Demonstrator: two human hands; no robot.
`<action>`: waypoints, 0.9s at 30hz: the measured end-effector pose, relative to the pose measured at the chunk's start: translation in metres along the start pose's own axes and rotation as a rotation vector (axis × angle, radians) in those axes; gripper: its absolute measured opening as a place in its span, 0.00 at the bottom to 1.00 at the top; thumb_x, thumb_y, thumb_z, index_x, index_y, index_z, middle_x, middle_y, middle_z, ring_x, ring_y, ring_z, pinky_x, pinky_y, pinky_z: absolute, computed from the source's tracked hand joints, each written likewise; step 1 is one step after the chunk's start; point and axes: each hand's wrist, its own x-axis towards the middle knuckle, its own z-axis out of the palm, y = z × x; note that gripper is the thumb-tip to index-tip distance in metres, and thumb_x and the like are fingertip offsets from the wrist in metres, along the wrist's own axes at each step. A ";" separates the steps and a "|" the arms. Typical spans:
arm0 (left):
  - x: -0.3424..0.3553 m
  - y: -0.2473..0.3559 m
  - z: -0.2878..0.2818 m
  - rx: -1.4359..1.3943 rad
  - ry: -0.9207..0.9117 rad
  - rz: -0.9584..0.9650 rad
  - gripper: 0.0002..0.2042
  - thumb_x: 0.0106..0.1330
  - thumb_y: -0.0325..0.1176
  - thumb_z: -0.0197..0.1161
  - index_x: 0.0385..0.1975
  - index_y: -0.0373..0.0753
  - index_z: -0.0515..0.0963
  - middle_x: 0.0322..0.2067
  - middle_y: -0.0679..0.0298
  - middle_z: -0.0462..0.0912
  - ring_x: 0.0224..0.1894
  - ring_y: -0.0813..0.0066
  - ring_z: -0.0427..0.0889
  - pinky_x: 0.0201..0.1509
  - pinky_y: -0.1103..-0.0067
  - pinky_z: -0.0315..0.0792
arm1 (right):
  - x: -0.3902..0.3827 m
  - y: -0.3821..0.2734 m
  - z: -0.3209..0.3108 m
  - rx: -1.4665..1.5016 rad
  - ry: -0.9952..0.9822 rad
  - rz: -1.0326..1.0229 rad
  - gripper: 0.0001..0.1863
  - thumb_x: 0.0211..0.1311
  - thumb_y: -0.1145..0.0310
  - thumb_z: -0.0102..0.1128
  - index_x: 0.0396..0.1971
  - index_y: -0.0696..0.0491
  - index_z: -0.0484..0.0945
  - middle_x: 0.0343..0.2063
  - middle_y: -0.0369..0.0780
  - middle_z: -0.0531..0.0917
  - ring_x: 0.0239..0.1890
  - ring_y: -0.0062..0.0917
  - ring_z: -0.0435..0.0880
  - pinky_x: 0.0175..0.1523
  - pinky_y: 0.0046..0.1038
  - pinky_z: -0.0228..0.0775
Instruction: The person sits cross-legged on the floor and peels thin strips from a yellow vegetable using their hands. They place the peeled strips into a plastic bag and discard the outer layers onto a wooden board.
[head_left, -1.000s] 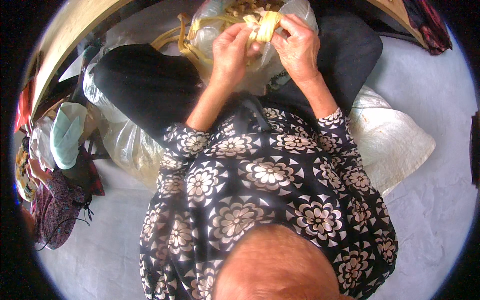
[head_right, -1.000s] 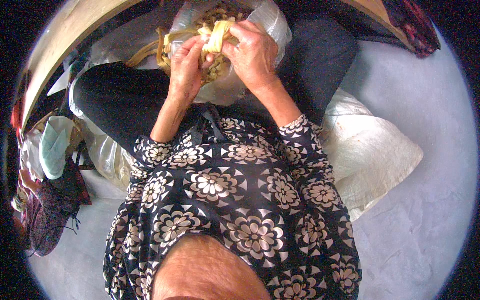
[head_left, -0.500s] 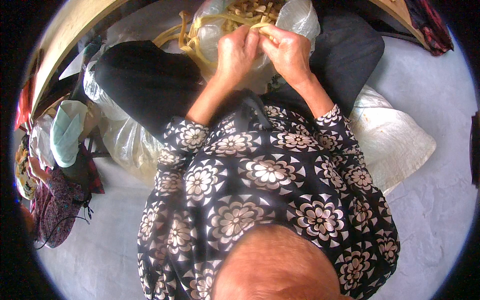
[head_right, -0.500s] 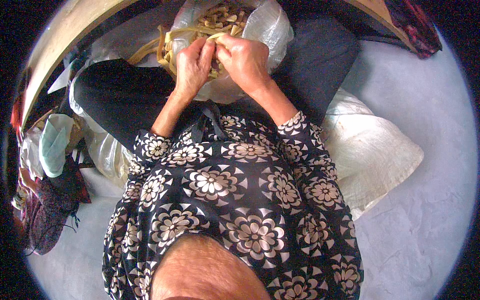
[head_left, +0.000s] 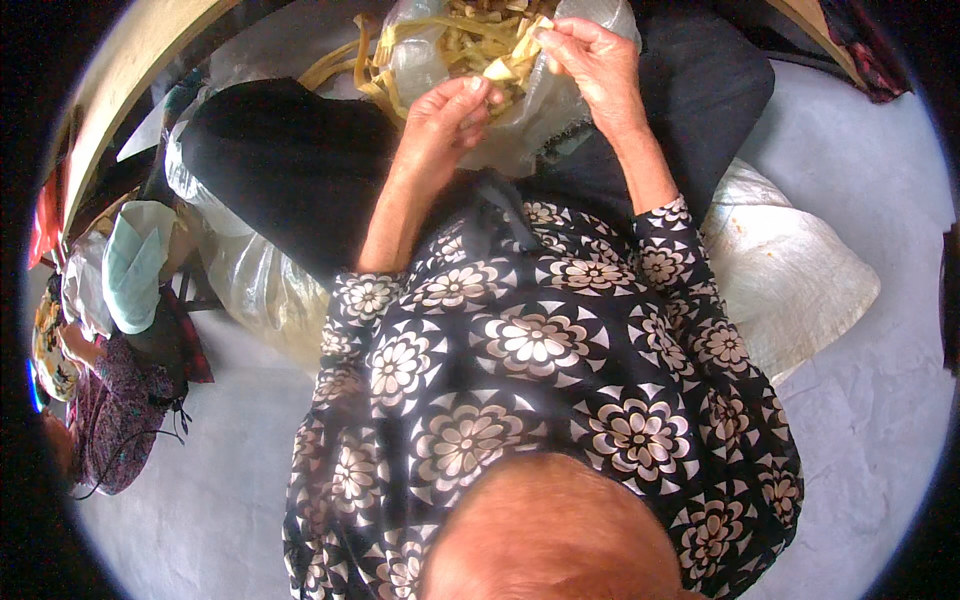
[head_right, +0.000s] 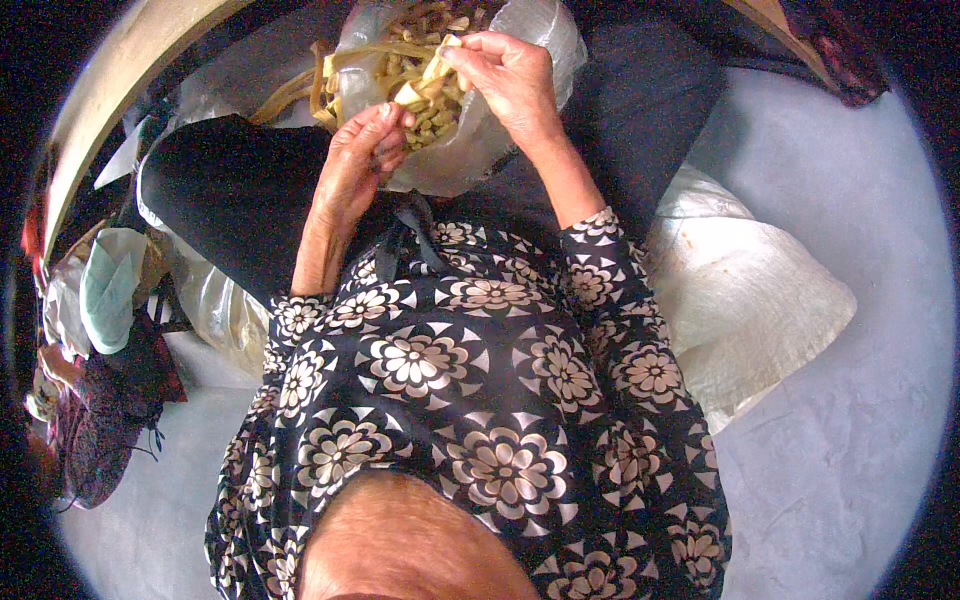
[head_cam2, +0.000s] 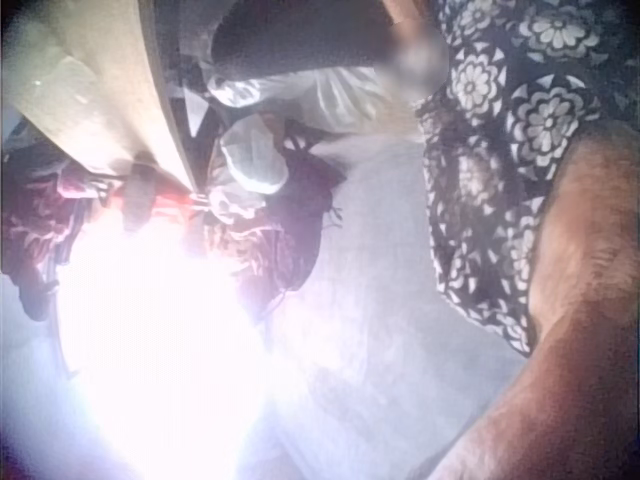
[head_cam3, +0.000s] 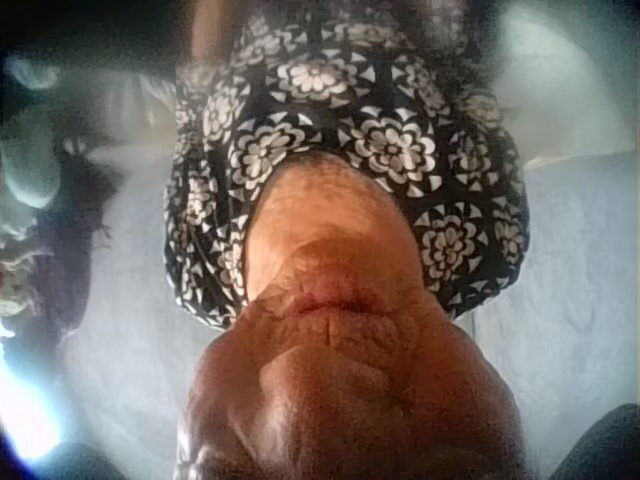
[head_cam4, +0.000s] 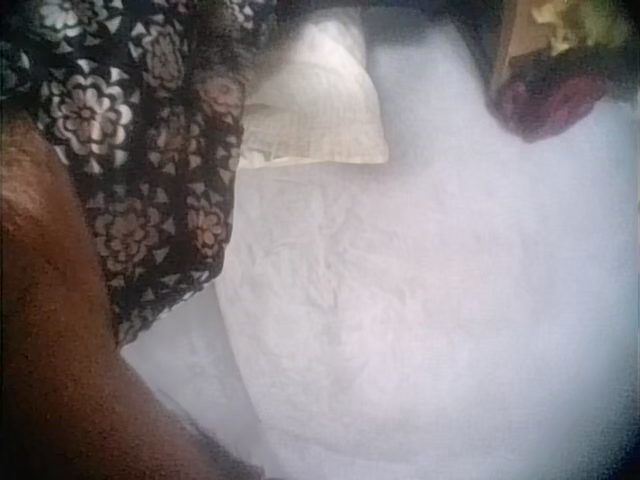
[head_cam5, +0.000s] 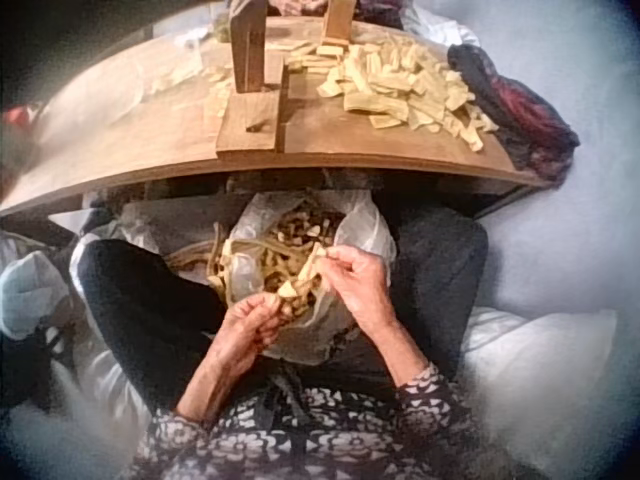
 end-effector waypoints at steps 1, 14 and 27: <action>0.000 0.001 -0.001 -0.018 -0.045 0.000 0.11 0.63 0.38 0.50 0.28 0.36 0.73 0.13 0.77 0.59 0.15 0.89 0.54 0.18 0.89 0.49 | -0.001 -0.002 -0.004 0.034 -0.075 0.046 0.13 0.53 0.66 0.58 0.36 0.57 0.75 0.23 0.30 0.77 0.22 0.07 0.68 0.25 0.10 0.58; -0.002 0.010 -0.002 0.008 -0.225 -0.061 0.11 0.63 0.38 0.49 0.31 0.36 0.73 0.12 0.77 0.60 0.13 0.89 0.52 0.17 0.89 0.48 | -0.004 -0.002 -0.010 0.019 -0.170 0.106 0.13 0.54 0.59 0.56 0.29 0.54 0.78 0.18 0.26 0.72 0.22 0.07 0.65 0.24 0.12 0.53; 0.001 0.005 -0.007 0.116 -0.067 0.058 0.09 0.62 0.35 0.52 0.29 0.36 0.74 0.17 0.73 0.70 0.16 0.89 0.58 0.21 0.90 0.54 | -0.021 -0.010 -0.005 0.103 -0.269 0.192 0.14 0.53 0.60 0.57 0.34 0.53 0.78 0.22 0.27 0.76 0.24 0.07 0.69 0.27 0.12 0.59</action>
